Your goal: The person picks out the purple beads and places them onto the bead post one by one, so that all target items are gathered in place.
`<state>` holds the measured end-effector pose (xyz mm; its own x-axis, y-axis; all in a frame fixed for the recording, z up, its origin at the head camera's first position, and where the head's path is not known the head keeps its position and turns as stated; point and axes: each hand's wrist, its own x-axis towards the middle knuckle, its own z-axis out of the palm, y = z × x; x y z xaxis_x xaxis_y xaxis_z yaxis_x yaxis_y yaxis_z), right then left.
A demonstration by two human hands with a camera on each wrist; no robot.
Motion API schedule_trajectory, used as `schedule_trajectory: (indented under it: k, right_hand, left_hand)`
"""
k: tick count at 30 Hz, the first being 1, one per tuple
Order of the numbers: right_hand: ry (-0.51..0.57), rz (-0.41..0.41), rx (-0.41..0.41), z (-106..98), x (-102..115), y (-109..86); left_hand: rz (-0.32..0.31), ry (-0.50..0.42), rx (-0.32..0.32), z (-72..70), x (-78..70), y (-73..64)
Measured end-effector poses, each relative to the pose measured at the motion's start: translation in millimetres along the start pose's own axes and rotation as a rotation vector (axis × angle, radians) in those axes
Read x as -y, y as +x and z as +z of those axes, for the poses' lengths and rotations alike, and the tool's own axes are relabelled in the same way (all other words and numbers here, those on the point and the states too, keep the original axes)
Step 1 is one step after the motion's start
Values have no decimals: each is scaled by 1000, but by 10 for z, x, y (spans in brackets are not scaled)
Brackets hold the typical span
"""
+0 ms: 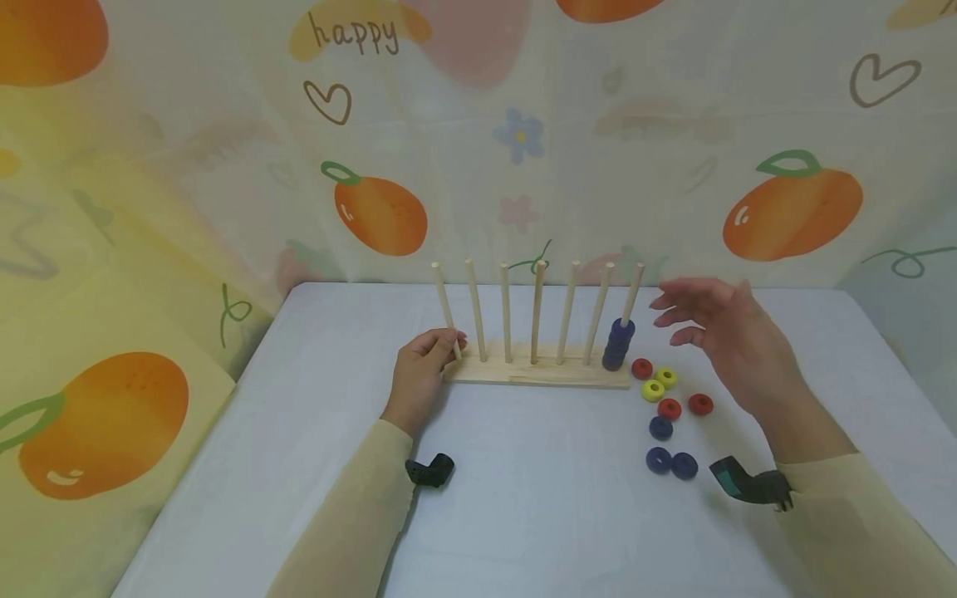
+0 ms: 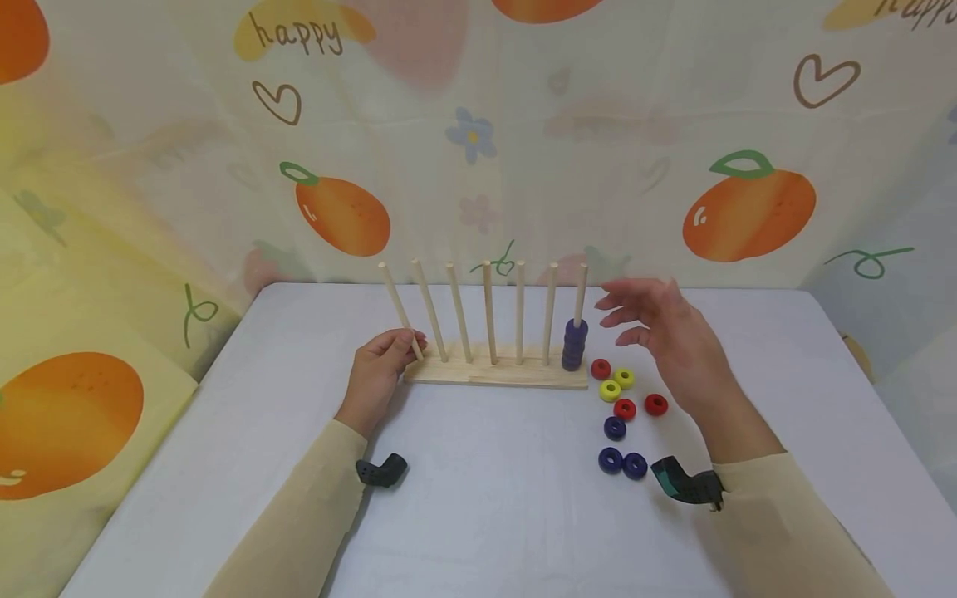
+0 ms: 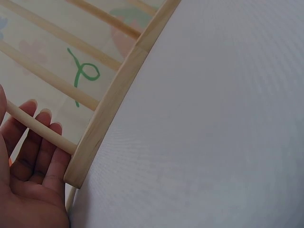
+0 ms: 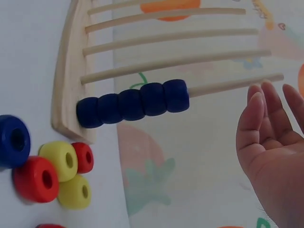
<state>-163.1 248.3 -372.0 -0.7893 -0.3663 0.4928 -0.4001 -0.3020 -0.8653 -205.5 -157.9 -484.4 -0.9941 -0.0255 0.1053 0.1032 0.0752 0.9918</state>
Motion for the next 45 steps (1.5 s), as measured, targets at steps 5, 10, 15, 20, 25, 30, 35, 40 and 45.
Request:
schedule_trajectory:
  k: [5,10,15,20,25,30,35,40,45]
  right_hand:
    - [-22,31,16,-41,-55,-152]
    - [-60,64,28,-67,-50,-285]
    - [-149,139,-45,-69,-23,-458]
    - [-228,223,-140,-40,-9,-611]
    - [-288,277,-161,-61,-22,-777]
    - [-311,341,-165,-95,-77,-963]
    - [-342,408,-153,-97,-152,-1100]
    - [-345,433,-147,-101,-211,-1192]
    - [-370,435,-144,-83,-308,-1278]
  left_hand:
    - [-9,16,-5,-20,11,-20]
    - [-5,2,-2,-30,7,-19]
    - [-2,1,8,-26,-7,-10]
    - [-14,11,-10,-24,-21,-20]
    - [-13,5,-3,-20,10,-11]
    - [-7,-4,4,-6,9,-4]
    - [-3,1,4,-3,11,-8]
    - [5,-10,1,1,13,-3]
    - [6,-14,3,0,4,-1]
